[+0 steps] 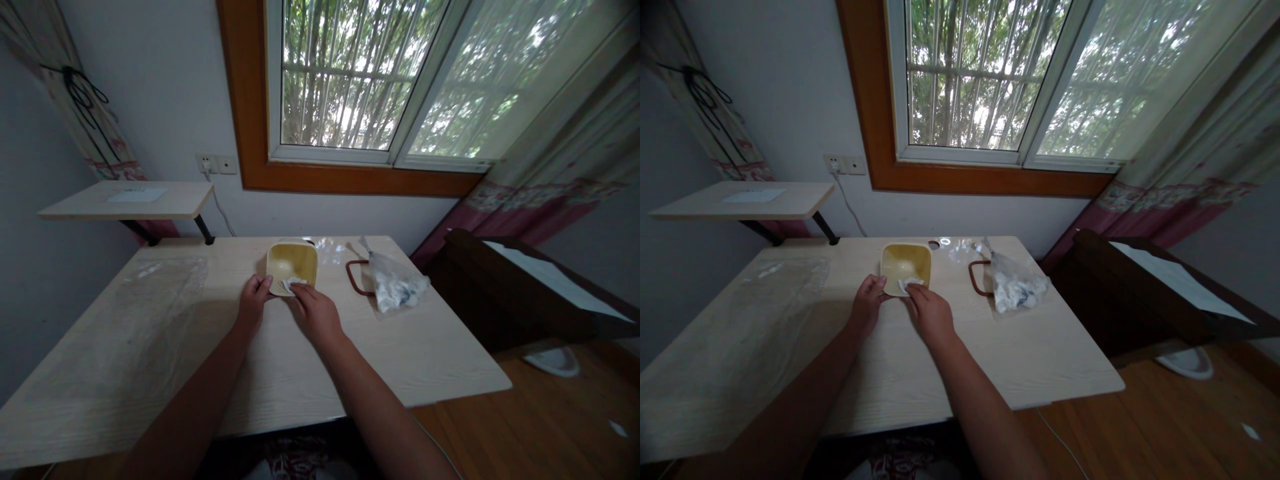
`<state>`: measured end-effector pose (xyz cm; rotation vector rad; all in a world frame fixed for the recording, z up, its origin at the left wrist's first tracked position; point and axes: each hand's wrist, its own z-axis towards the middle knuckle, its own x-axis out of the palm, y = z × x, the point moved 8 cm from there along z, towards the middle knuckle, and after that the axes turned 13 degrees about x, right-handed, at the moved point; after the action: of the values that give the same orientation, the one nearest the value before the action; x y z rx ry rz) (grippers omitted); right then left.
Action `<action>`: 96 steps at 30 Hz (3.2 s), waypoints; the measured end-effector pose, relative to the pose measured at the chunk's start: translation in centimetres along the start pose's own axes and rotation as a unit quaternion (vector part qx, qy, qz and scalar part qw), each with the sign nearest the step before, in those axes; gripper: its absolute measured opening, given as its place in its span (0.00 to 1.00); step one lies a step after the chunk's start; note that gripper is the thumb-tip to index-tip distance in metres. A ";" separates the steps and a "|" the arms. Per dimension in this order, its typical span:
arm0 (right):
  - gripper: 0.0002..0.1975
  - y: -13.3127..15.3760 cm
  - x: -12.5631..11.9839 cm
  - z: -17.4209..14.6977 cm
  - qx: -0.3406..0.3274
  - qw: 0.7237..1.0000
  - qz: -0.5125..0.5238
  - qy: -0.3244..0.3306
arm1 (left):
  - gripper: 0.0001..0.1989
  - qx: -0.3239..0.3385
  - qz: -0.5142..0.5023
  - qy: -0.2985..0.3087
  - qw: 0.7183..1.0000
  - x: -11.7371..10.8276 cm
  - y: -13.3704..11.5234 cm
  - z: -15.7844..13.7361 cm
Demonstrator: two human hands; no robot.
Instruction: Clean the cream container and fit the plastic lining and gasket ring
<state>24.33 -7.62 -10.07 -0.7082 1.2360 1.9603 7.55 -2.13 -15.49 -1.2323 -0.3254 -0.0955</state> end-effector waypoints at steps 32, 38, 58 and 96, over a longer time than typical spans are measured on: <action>0.27 0.8 1.6 -0.6 -0.003 0.997 -0.009 0.081 | 0.19 0.009 0.069 0.024 0.997 0.3 -1.1 -0.1; 0.24 1.3 1.5 -0.8 -0.017 0.997 0.007 0.079 | 0.19 0.009 0.074 0.023 0.997 0.6 -1.7 -0.2; 0.24 0.5 0.6 -0.5 0.021 0.998 -0.028 0.058 | 0.18 0.016 0.077 0.015 0.997 -0.2 -0.6 0.0; 0.23 -0.9 0.8 -0.1 0.045 0.996 -0.051 0.065 | 0.18 0.022 0.094 0.022 0.995 0.0 -1.1 -0.2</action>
<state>24.61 -7.27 -11.19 -0.8476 1.3308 1.7873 7.27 -2.71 -14.52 -1.2090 -0.1704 0.0469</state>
